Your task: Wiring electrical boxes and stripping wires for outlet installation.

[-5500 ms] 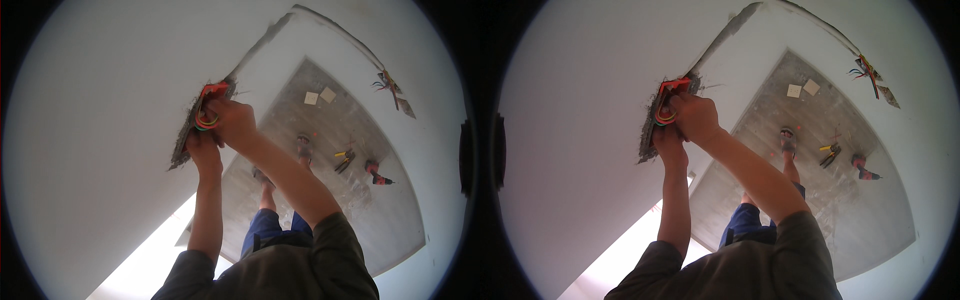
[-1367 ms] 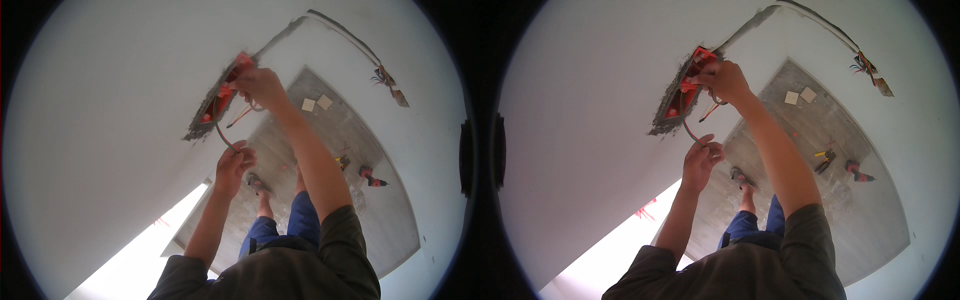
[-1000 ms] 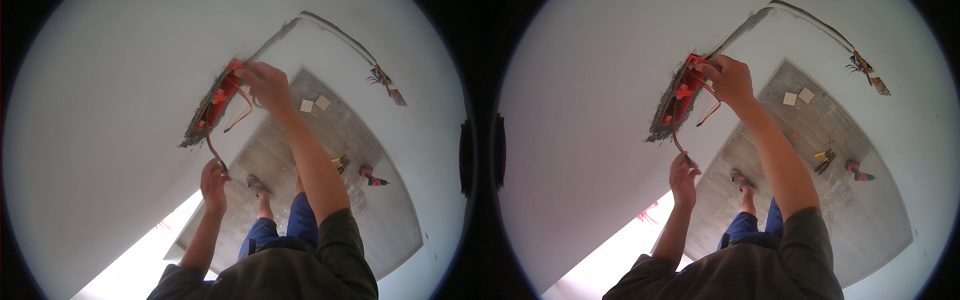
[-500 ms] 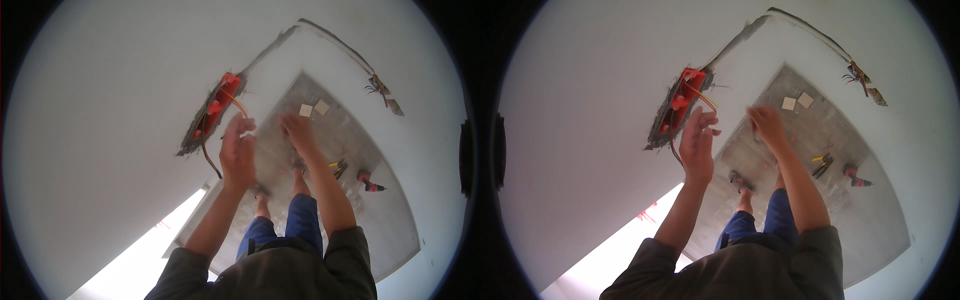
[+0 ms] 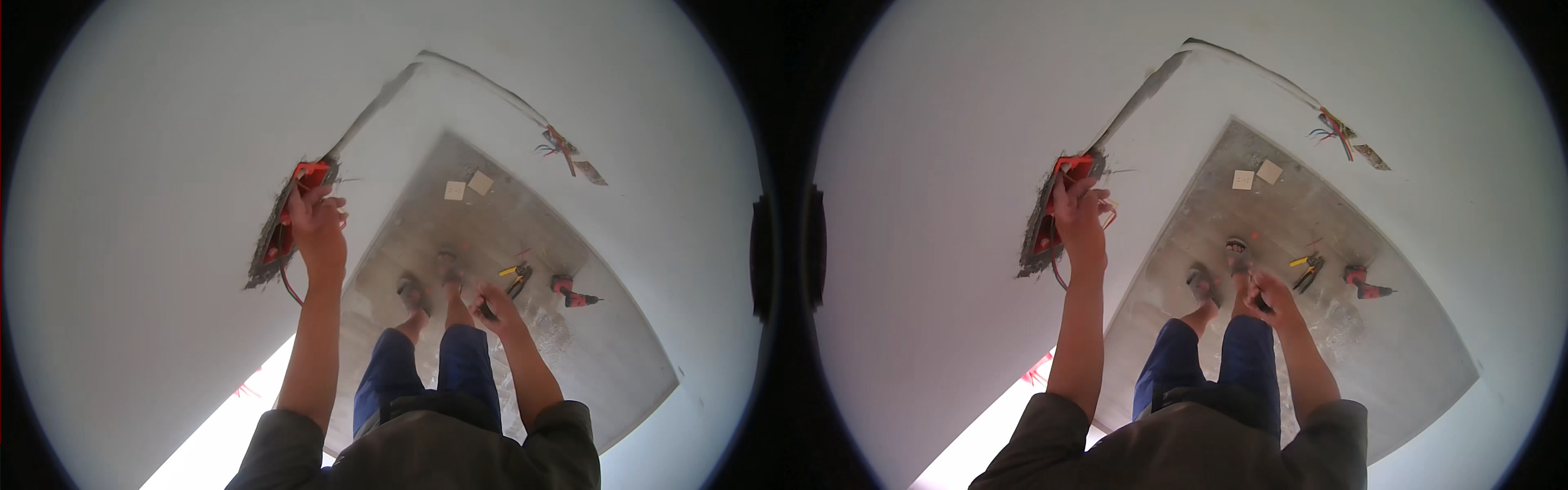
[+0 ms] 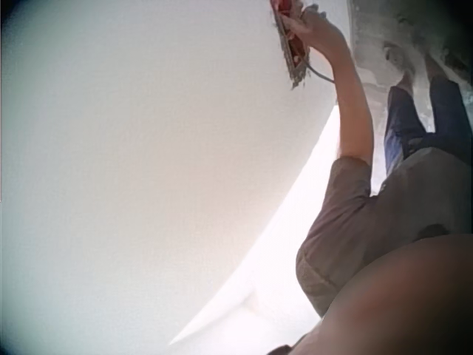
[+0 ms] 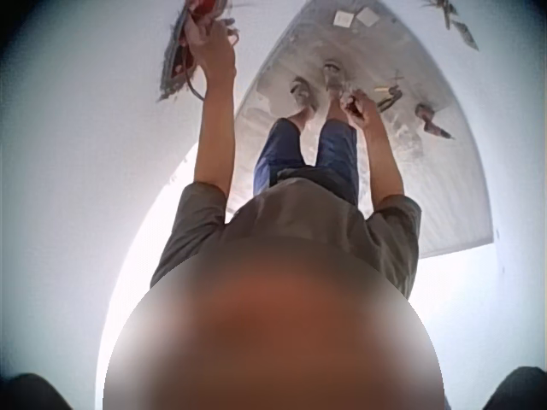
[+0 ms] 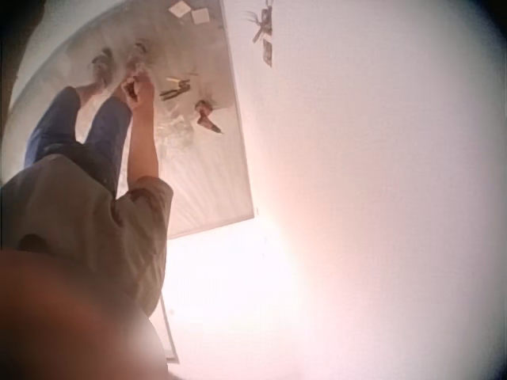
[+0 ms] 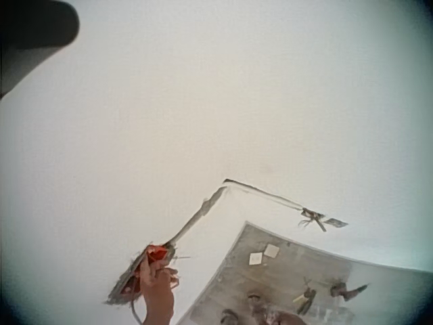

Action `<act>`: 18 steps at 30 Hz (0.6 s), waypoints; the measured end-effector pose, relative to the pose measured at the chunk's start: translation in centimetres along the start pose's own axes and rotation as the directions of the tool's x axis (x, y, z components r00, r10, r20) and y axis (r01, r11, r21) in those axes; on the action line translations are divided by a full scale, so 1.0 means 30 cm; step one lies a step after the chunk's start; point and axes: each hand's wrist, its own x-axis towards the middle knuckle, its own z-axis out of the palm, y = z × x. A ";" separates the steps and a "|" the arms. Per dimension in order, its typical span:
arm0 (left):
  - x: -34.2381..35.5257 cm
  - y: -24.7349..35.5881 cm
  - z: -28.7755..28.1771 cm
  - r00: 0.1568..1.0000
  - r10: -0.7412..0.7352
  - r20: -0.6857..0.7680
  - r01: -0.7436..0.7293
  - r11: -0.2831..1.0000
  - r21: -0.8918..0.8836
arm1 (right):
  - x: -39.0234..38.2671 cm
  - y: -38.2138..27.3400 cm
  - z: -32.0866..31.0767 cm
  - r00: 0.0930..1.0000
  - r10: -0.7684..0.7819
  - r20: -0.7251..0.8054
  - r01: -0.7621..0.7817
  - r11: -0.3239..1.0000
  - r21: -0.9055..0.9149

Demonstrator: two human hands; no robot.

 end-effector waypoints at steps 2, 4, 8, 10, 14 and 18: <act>0.006 -0.010 -0.008 1.000 -0.005 0.013 0.005 0.998 0.063 | 0.057 -0.062 0.138 0.988 -0.079 0.133 0.089 0.993 -0.073; 0.009 -0.003 -0.004 0.998 -0.037 0.060 0.035 0.999 0.026 | 0.107 -0.140 0.303 0.973 -0.204 0.106 0.223 0.953 -0.204; 0.020 -0.014 -0.054 0.998 0.012 0.067 -0.019 0.995 0.101 | 0.266 -0.274 0.659 0.910 -0.392 0.136 0.415 0.839 -0.352; 0.018 -0.027 -0.028 0.996 0.079 0.038 -0.083 0.988 0.127 | 0.334 -0.378 0.783 0.874 -0.451 0.182 0.484 0.763 -0.429; 0.017 -0.093 0.025 0.989 0.142 0.040 -0.141 0.990 -0.022 | 0.550 -0.542 0.927 0.749 -0.607 0.266 0.647 0.585 -0.488; 0.044 -0.093 0.060 0.958 0.266 -0.110 -0.254 0.961 0.111 | 0.643 -0.644 1.001 0.030 -0.449 0.893 0.061 -0.891 -0.450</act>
